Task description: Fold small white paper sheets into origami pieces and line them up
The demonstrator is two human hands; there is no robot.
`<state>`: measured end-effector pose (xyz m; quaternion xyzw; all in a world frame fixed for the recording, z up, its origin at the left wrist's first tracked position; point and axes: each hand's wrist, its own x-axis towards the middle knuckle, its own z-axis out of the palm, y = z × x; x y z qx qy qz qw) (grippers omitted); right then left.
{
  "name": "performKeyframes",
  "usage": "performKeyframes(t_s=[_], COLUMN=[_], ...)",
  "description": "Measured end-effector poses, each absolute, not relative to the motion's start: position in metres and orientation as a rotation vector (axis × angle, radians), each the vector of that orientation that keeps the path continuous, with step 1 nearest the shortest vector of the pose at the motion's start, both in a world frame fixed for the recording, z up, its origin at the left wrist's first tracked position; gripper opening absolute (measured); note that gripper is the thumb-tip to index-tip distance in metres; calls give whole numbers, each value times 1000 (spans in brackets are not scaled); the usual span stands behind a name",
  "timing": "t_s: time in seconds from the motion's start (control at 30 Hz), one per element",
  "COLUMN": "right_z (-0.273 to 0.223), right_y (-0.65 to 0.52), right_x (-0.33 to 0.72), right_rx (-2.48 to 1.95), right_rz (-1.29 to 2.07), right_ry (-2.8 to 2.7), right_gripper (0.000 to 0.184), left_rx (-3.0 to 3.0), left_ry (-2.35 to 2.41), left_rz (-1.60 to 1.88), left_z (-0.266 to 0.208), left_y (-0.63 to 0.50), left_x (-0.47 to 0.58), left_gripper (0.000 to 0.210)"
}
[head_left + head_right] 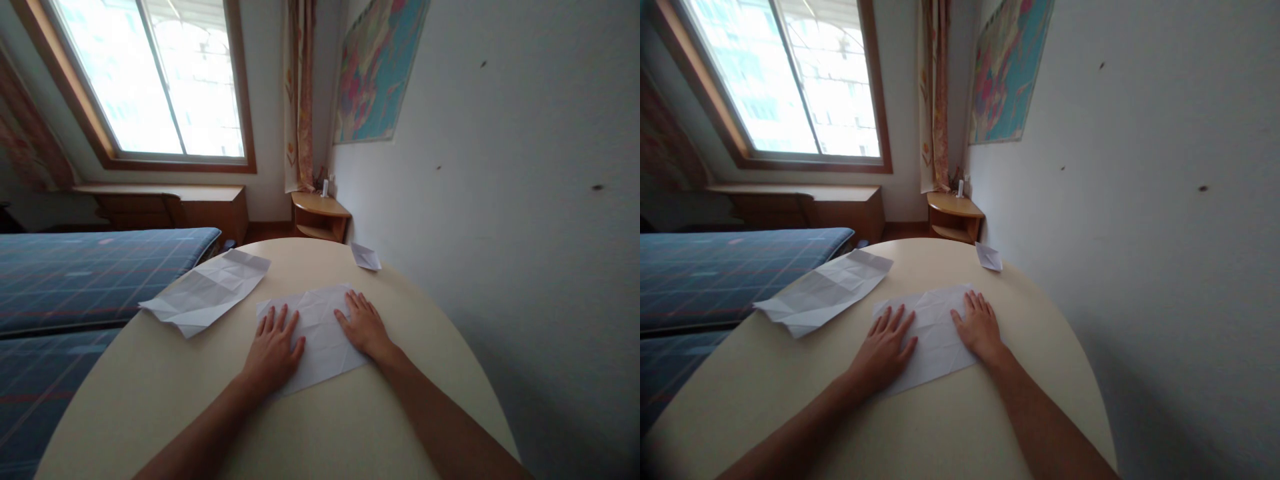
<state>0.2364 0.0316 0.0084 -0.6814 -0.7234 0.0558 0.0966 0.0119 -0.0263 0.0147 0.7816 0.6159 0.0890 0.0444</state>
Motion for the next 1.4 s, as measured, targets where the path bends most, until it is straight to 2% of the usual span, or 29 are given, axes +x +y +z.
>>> performKeyframes(t_s=[0.17, 0.27, 0.37, 0.47, 0.77, 0.9, 1.03, 1.4], right_z=[16, 22, 23, 19, 13, 19, 18, 15], right_y=[26, 13, 2, 3, 33, 21, 2, 13], right_x=[227, 212, 200, 201, 241, 231, 213, 219], right_rx=[-1919, -1602, -1464, -1527, -2064, -1942, -1781, -1950], right_rz=[99, 190, 332, 363, 136, 19, 173, 205], right_ry=[-2158, -2329, -2452, -2485, -2124, -2139, -2251, -2260], right_gripper=[64, 60, 60, 63, 70, 64, 65, 73], left_rx=[2418, 2456, 2504, 2524, 2491, 2464, 2415, 2432], left_ry=[1871, 1788, 1684, 1639, 1691, 1751, 1840, 1815], left_rz=[317, 331, 342, 359, 335, 354, 340, 287], left_z=[12, 11, 9, 7, 9, 9, 9, 11], left_y=[-26, -27, -27, -27, -27, -28, -29, -30], left_x=[11, 10, 8, 7, 8, 10, 12, 10], left_gripper=[60, 60, 61, 61, 61, 60, 61, 70])
